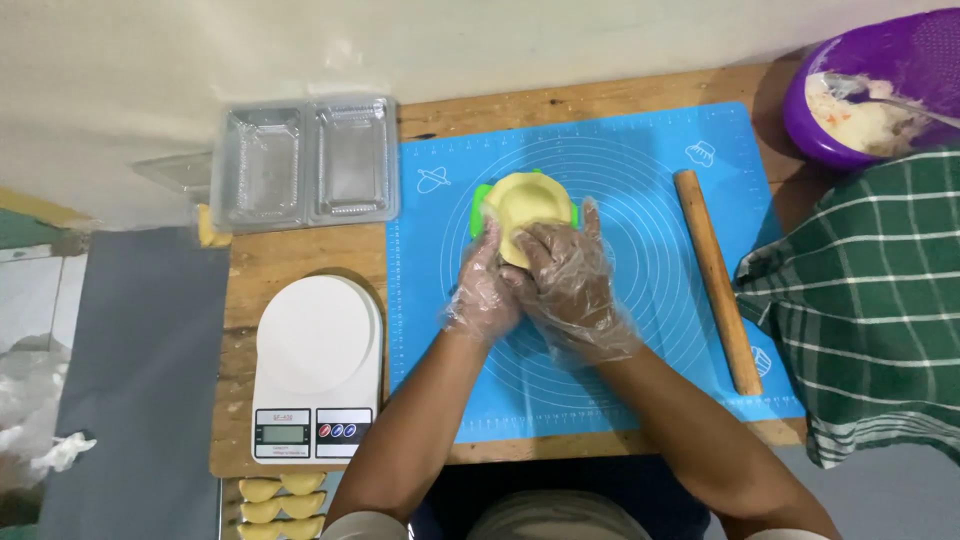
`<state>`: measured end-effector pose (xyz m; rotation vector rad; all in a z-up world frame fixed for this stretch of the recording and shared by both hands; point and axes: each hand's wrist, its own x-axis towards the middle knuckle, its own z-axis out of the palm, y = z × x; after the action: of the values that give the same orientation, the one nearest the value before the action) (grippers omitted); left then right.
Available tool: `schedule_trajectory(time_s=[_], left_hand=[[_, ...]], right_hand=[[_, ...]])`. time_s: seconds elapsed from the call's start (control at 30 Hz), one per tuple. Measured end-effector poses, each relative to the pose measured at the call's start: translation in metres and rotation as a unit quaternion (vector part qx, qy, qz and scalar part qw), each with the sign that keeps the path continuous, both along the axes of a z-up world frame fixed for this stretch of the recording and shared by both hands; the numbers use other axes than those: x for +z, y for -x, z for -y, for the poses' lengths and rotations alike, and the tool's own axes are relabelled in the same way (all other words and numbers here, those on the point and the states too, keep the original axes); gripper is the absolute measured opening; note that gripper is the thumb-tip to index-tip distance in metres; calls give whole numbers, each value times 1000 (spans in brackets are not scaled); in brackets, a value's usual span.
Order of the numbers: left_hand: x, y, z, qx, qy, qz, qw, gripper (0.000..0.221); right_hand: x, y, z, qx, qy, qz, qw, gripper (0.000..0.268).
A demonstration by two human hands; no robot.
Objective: Rolling dough, adding filling, and using a plastic mold to shape and seal pastels.
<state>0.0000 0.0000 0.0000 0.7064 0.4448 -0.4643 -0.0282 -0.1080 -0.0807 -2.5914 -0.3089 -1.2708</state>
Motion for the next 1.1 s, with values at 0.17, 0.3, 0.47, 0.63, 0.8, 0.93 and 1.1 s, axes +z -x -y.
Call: schedule_trajectory(time_s=[0.17, 0.3, 0.47, 0.63, 0.8, 0.93, 1.1], left_hand=[[33, 8, 1, 8, 62, -41, 997, 43], [35, 6, 0, -4, 69, -54, 996, 44], [14, 0, -4, -22, 65, -68, 995, 40], [20, 5, -6, -30, 23, -97, 995, 34], [-29, -1, 0, -147, 50, 119, 981, 46], [-6, -6, 6, -44, -62, -66, 995, 38], [-13, -24, -8, -39, 20, -22, 999, 37]], right_hand=[[1, 1, 7, 7, 49, -29, 998, 34], [-2, 1, 17, 16, 49, -56, 997, 34], [9, 2, 6, -1, -10, -61, 998, 40], [-58, -18, 13, -7, 14, -73, 997, 28], [-9, 7, 25, -43, -69, -98, 992, 39], [25, 13, 19, -39, -72, -106, 991, 32], [35, 12, 11, 35, -83, -165, 982, 43]])
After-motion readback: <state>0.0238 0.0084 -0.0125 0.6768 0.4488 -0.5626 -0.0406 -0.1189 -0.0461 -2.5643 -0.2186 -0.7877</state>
